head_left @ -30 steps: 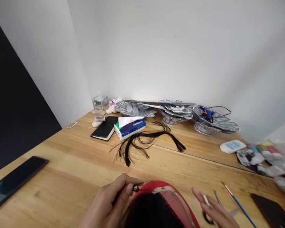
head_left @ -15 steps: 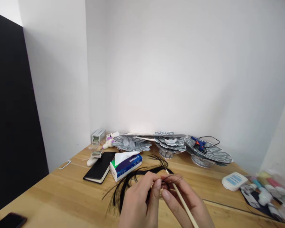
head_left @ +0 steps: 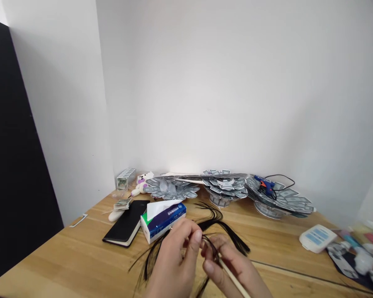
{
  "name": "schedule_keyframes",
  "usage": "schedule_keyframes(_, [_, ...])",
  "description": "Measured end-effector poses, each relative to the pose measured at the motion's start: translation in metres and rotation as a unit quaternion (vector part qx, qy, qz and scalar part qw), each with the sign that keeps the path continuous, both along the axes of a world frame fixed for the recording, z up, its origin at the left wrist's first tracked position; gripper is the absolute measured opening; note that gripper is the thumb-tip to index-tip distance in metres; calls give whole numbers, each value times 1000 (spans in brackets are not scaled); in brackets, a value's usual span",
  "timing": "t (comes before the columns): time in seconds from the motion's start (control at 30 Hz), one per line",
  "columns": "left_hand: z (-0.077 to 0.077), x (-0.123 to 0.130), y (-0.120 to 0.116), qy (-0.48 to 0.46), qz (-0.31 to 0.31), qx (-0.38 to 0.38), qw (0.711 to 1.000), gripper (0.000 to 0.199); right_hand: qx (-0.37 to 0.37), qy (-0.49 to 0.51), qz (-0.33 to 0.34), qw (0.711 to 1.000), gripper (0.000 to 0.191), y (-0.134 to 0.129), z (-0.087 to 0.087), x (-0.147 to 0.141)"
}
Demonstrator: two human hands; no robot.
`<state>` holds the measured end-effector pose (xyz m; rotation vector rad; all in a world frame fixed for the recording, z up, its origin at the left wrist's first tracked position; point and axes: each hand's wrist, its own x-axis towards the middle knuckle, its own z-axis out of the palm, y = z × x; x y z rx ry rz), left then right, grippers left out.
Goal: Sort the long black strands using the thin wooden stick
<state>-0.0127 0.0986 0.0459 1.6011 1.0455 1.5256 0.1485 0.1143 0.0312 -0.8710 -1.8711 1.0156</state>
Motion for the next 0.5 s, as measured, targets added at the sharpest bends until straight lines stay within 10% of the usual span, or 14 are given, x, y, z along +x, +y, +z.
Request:
schedule_keyframes(0.27, [22, -21, 5, -354, -80, -202, 910, 19, 0, -62, 70, 996, 62, 7, -9, 0])
schedule_keyframes(0.5, [57, -39, -5, -556, 10, -227, 799, 46, -33, -112, 117, 986, 64, 6, -4, 0])
